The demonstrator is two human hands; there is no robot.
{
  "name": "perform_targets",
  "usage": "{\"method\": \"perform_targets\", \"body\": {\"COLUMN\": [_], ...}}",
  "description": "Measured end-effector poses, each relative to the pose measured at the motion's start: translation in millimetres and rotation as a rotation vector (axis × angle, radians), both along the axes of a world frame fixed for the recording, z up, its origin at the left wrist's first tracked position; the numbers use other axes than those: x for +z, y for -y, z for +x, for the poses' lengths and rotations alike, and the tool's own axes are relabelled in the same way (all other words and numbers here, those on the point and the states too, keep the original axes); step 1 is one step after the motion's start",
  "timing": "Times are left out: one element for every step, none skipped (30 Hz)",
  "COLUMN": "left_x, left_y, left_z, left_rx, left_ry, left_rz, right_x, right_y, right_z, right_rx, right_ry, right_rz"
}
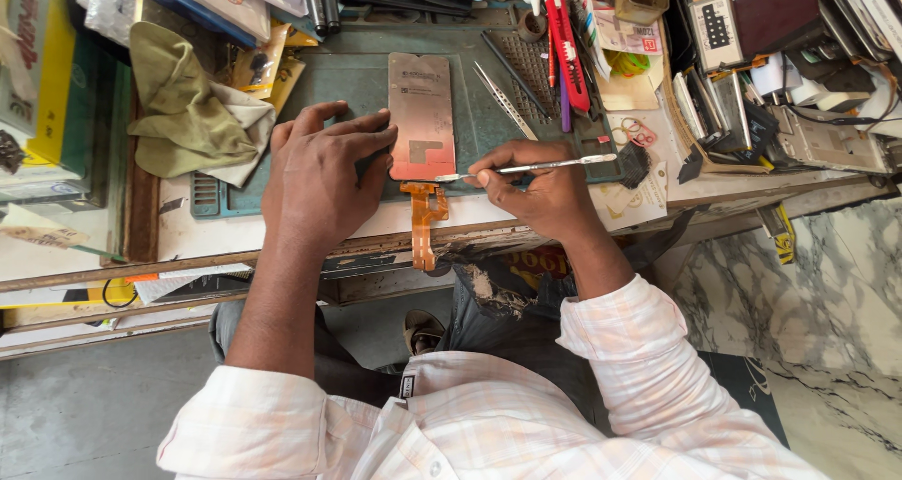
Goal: The person uses a metal spudger to carefully pry and remove a small black component from a smartphone screen assembly. After removal, the person wipes the work surface with a cloth.
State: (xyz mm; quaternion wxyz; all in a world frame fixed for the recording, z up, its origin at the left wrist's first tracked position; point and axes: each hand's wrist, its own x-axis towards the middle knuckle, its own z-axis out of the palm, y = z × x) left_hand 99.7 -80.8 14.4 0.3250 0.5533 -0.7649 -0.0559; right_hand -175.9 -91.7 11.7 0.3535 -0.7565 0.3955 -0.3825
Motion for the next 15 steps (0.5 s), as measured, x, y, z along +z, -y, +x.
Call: {"method": "perform_targets", "body": {"left_x": [-0.2,-0.3,-0.4,-0.4,-0.3,-0.3,-0.4,-0.6,-0.8,-1.1,-1.4,-1.7,-1.9,-2.0,-2.2], "left_y": [0.0,0.2,-0.1,-0.2,0.0,0.3,0.1,0.3,0.4,0.6,0.7,1.1,1.0,0.7,0.5], "left_z": [-0.7,-1.4,-1.2,-0.9,-0.4,0.1,0.6,0.3,0.3,0.1,0.0,-0.5,0.1,1.1,1.4], "left_rx": [0.010,0.008,0.009,0.011,0.004,-0.003,-0.013,-0.007,-0.002,0.003,-0.001,-0.003,-0.002,-0.003,-0.006], "left_ry": [-0.001,-0.004,-0.006,-0.007,-0.004,-0.001,0.002,0.002,0.001,0.002,0.003,0.005,0.008,0.011,0.013], "left_rz": [0.009,0.011,0.014,0.017,0.009,0.003,-0.003,0.002,0.007,0.011,0.007,0.002,-0.002,0.000,0.003], "right_x": [0.2,0.6,0.6,0.8,1.1,1.3,1.6,2.1,2.6,3.0,3.5,4.0,4.1,3.9,3.9], "right_y": [-0.4,-0.5,-0.6,-0.2,0.0,-0.1,-0.5,-0.5,-0.6,-0.7,-0.9,-0.5,-0.3,-0.7,-1.9], "right_z": [-0.3,-0.6,-0.2,0.1,0.4,0.7,1.2,1.0,1.1,1.2,1.4,1.5,2.3,3.4,4.1], "right_rx": [-0.008,-0.002,0.006,0.015,0.017,0.020,0.020,0.019,0.016,0.014,0.011,0.010,0.012,0.009,0.003], "right_ry": [-0.026,-0.002,0.022,0.048,0.045,0.043,0.040,0.030,0.019,0.009,0.010,0.010,0.011,0.001,-0.009], "right_rz": [-0.019,-0.013,-0.006,0.001,0.006,0.013,0.019,0.009,-0.002,-0.012,-0.013,-0.014,-0.014,0.001,0.017]}}
